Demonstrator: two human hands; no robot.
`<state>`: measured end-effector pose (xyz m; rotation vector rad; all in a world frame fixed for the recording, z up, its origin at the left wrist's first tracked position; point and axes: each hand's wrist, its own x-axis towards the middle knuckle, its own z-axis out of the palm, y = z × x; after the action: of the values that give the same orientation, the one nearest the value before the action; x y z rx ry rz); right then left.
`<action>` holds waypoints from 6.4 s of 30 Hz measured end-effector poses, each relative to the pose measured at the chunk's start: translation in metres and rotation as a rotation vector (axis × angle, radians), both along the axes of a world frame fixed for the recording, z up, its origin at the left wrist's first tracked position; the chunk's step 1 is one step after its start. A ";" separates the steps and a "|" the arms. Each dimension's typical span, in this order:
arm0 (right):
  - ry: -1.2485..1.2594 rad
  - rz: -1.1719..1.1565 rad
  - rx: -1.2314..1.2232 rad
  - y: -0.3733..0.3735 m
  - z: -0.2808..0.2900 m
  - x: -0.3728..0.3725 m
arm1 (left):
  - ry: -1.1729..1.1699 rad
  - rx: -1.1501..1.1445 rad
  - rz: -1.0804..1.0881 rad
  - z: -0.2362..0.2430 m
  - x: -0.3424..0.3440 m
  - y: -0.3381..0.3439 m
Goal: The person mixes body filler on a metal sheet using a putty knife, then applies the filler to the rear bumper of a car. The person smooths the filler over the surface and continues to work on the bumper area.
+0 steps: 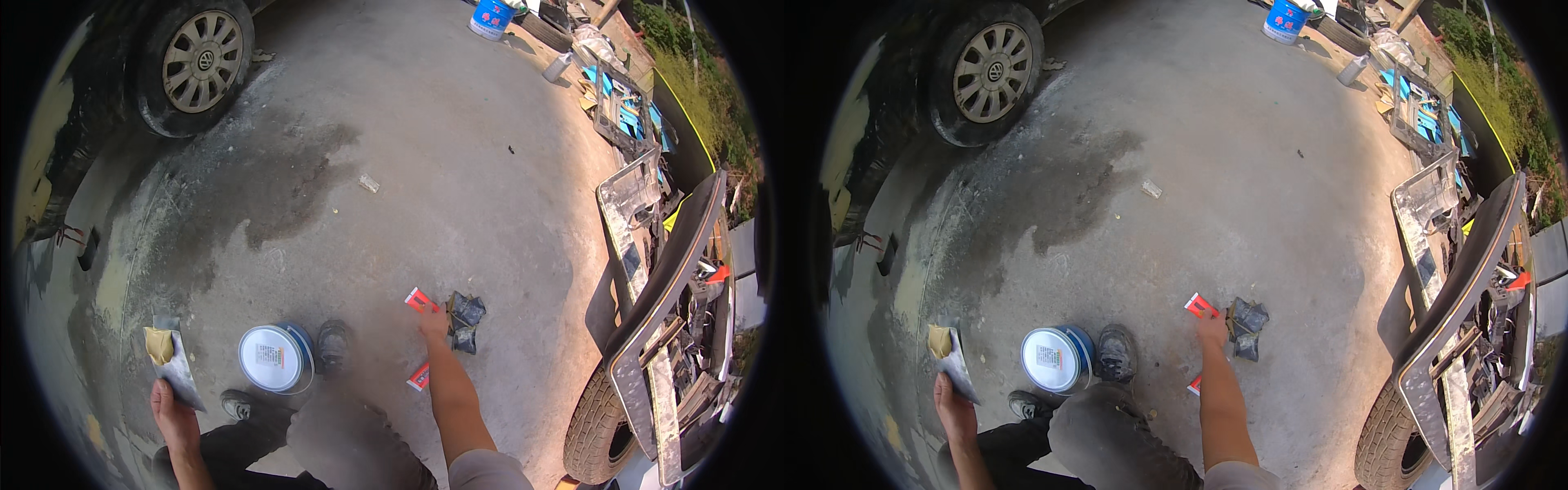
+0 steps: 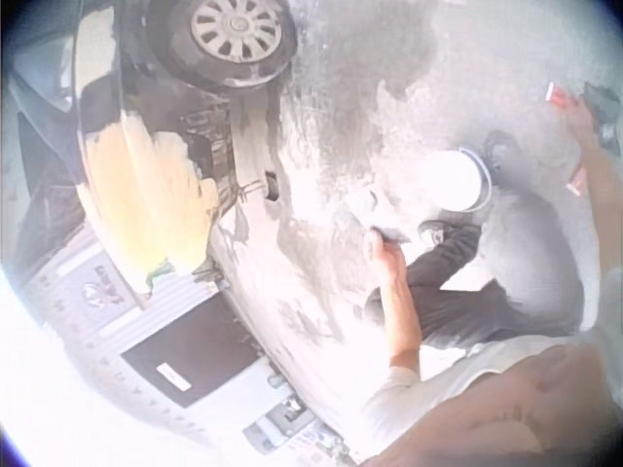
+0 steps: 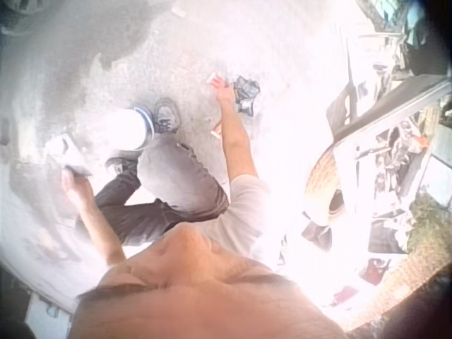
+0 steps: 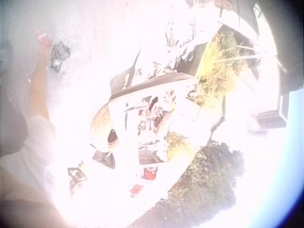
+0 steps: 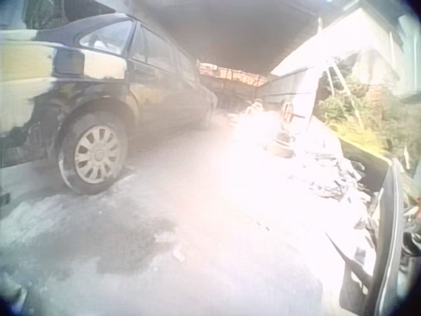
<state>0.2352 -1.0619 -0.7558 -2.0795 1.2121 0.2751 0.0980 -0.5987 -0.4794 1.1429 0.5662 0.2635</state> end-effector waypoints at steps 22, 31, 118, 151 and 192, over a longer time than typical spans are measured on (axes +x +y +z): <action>-0.744 0.255 0.928 0.064 0.238 0.074 | -0.149 0.189 -0.088 0.078 -0.013 0.021; -0.482 0.560 1.110 0.184 0.335 0.035 | -0.181 0.104 -0.032 0.064 -0.034 0.027; -0.291 0.839 1.088 0.267 0.370 -0.069 | -0.186 0.090 -0.190 0.066 -0.051 0.006; -0.582 0.229 1.435 0.257 0.322 -0.085 | -0.287 -0.015 -0.528 0.044 -0.070 -0.032; -1.025 1.134 1.004 0.280 0.425 -0.117 | -0.505 0.315 0.494 0.092 -0.069 -0.032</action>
<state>0.1184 -0.7819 -0.3306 -1.3583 -0.6882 0.1873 0.0287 -0.6303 -0.3872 1.1653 0.3524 1.0657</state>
